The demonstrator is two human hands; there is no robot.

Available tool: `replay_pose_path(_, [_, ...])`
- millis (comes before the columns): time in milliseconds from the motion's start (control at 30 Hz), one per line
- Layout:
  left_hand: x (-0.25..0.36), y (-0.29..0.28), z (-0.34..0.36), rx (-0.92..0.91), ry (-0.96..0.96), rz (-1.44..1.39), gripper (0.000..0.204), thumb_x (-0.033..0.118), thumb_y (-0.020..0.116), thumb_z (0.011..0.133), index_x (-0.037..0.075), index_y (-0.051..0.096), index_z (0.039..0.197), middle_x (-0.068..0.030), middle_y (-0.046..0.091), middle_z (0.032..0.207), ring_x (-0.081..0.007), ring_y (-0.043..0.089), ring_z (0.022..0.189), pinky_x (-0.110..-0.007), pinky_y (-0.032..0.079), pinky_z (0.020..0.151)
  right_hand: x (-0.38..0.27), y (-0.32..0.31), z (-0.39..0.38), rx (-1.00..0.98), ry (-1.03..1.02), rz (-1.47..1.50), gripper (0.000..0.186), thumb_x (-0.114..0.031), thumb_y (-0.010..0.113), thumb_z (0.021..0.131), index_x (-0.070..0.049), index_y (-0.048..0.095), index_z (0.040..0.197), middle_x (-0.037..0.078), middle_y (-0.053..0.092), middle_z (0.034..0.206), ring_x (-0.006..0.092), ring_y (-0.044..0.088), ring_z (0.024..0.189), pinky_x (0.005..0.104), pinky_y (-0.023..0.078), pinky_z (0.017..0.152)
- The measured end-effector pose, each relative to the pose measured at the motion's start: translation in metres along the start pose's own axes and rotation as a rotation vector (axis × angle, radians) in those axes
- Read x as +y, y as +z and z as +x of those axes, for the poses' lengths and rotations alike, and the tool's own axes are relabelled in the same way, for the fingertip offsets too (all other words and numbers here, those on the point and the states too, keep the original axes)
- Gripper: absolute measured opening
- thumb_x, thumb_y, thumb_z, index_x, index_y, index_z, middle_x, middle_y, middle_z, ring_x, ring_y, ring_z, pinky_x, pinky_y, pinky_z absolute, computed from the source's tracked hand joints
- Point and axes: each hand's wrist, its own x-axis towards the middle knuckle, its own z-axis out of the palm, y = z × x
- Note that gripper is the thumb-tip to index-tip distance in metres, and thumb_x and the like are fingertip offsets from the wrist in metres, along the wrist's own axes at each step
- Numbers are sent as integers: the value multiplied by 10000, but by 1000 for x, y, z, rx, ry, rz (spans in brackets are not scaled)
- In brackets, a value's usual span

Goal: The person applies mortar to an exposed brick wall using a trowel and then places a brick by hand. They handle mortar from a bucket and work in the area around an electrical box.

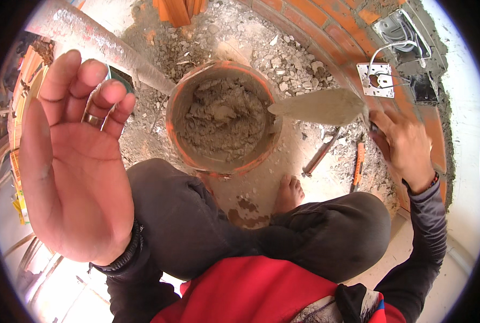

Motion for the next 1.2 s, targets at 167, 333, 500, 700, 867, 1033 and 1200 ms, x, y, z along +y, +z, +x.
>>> replay_pose_path(167, [1, 0, -1, 6, 5, -98, 473, 328, 356, 1012, -14, 418, 1334, -143, 491, 1273, -253, 483, 1136, -436, 331, 1043, -5, -12, 52, 150, -245, -391, 192, -63, 614, 796, -108, 633, 982, 72, 641, 939, 242, 622, 784, 379, 489, 662])
replay_pose_path(333, [0, 4, -2, -51, 6, -143, 489, 334, 364, 1001, -20, 411, 1336, -151, 483, 1288, -259, 480, 1147, -446, 317, 1050, -3, -13, 91, 197, -537, -366, 203, -82, 580, 756, -140, 694, 914, 52, 651, 915, 241, 624, 812, 370, 503, 695])
replay_pose_path(500, [4, 3, -6, -10, -7, -110, 496, 324, 360, 996, -26, 391, 1347, -158, 478, 1291, -264, 475, 1157, -454, 312, 1052, -16, 8, 104, -82, -522, -131, 194, -93, 584, 748, -133, 715, 885, 72, 646, 819, 282, 639, 802, 407, 497, 695])
replay_pose_path(700, [8, 4, -8, 23, -9, -133, 492, 317, 363, 995, -26, 379, 1348, -161, 463, 1304, -271, 471, 1160, -457, 313, 1051, -2, 90, 55, -220, -296, 484, 367, -52, 769, 649, -85, 684, 1005, 120, 631, 837, 339, 627, 807, 419, 488, 684])
replay_pose_path(867, [2, 1, -8, 67, 33, -105, 458, 314, 378, 999, -12, 415, 1318, -147, 488, 1237, -261, 491, 1105, -445, 338, 1028, -21, 132, 22, 33, -106, 785, 365, -26, 769, 676, -73, 687, 1028, 107, 581, 784, 285, 586, 690, 366, 468, 624])
replay_pose_path(1033, [-8, 19, -4, 147, 43, -20, 397, 303, 414, 997, 24, 468, 1273, -101, 516, 1170, -216, 502, 1046, -414, 368, 984, -38, 165, 30, 498, 63, 966, 185, -31, 740, 758, 16, 650, 914, 117, 510, 719, 250, 524, 652, 330, 428, 602])
replay_pose_path(1200, [-13, 28, 1, 254, 11, 45, 399, 315, 445, 977, 14, 498, 1235, -76, 531, 1093, -175, 514, 994, -363, 386, 938, -39, 151, 76, 872, 292, 1057, 180, -88, 700, 834, 21, 618, 953, 110, 551, 759, 182, 527, 663, 293, 443, 635])
